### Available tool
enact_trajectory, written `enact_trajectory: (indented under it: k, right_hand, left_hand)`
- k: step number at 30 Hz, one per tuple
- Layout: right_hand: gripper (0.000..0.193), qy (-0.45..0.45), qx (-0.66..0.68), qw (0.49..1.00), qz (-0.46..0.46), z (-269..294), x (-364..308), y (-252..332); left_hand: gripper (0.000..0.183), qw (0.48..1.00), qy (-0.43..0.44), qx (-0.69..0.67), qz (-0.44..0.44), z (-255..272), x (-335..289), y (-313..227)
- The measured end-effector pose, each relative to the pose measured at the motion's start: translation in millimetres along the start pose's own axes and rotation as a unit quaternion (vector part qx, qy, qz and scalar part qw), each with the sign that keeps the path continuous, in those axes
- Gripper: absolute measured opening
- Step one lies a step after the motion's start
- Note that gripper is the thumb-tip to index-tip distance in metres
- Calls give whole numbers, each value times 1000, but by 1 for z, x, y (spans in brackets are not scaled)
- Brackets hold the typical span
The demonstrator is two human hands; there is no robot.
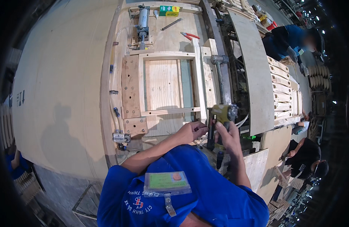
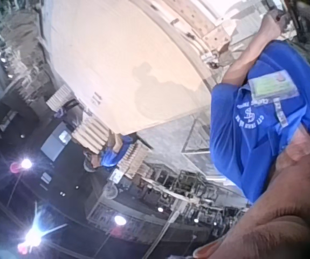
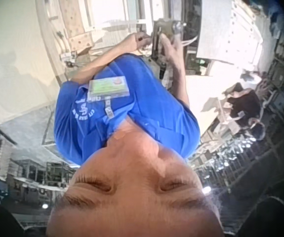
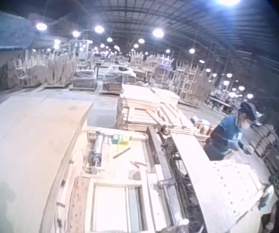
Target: The person assembles wooden chair frames on a workbench. They position frame pieces, use a pneumatic nail gun to fasten joints, and pass completed frames to a coworker. The process repeats with multiple frames.
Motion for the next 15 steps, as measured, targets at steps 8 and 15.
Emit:
enact_trajectory:
  k: [8, 15]
  right_hand:
    - [27, 29, -35, 998, -35, -26, 31, -24]
    - [31, 25, -89, 993, -67, -33, 32, -29]
  left_hand:
    - [35, 998, -12, -23, 60, -2, 22, 35]
    - [34, 999, -27, -15, 37, 1, 21, 38]
Point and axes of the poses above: each hand's wrist, its own x-axis towards the middle knuckle, its own z-axis out of the back of the hand, y = z × x, the point moved 8 cm from there along x, towards the middle knuckle, and after that the axes turned 1 degree about -z, right-handed, at the moved point
